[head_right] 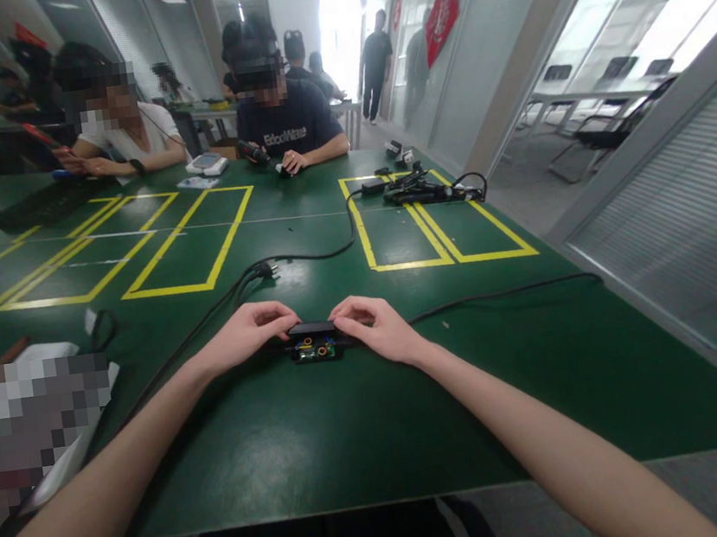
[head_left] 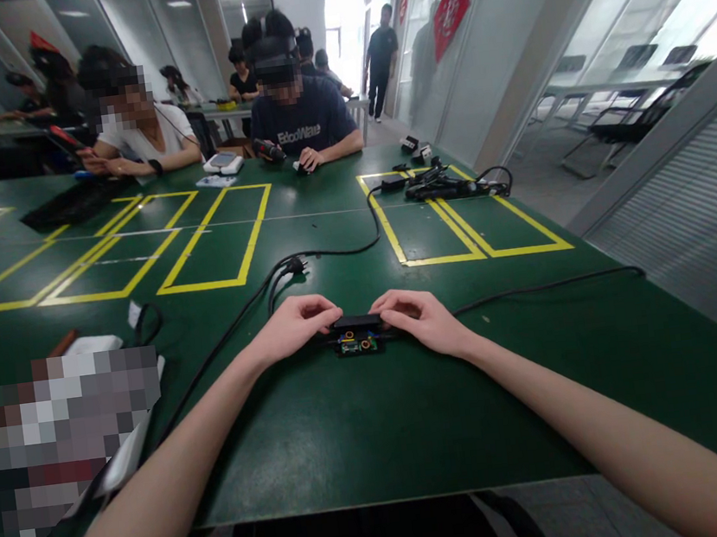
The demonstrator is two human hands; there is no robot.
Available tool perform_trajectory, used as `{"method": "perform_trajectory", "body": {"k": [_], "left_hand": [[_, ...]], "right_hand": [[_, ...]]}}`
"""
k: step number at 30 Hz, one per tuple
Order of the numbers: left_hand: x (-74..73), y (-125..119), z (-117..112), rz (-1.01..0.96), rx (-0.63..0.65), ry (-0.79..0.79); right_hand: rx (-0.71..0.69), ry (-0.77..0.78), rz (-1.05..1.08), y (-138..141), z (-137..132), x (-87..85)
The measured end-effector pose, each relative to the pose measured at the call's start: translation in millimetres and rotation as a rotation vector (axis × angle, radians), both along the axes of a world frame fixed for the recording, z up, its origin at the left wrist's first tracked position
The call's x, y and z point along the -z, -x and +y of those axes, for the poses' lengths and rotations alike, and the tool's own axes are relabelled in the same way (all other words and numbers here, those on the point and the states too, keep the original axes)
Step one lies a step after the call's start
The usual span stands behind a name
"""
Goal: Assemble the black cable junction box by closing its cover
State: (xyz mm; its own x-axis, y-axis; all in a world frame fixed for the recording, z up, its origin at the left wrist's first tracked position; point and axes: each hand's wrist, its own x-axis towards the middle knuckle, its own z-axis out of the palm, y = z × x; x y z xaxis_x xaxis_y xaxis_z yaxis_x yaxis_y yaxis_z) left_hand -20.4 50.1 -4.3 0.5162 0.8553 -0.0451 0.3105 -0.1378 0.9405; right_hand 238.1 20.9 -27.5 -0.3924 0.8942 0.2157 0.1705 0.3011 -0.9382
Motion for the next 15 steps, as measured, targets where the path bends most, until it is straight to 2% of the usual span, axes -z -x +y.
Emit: {"method": "perform_trajectory", "body": {"k": [10,15], "left_hand": [[-4.4,1.2,-1.9,0.026,0.082,0.013],[-1.4,0.4,-2.4,0.056,0.095,-0.004]], "right_hand": [[-0.044,-0.113,-0.017,-3.3,2.1,-1.9],[-0.105,-0.207,-0.121,-0.6,0.6,-3.9]]}}
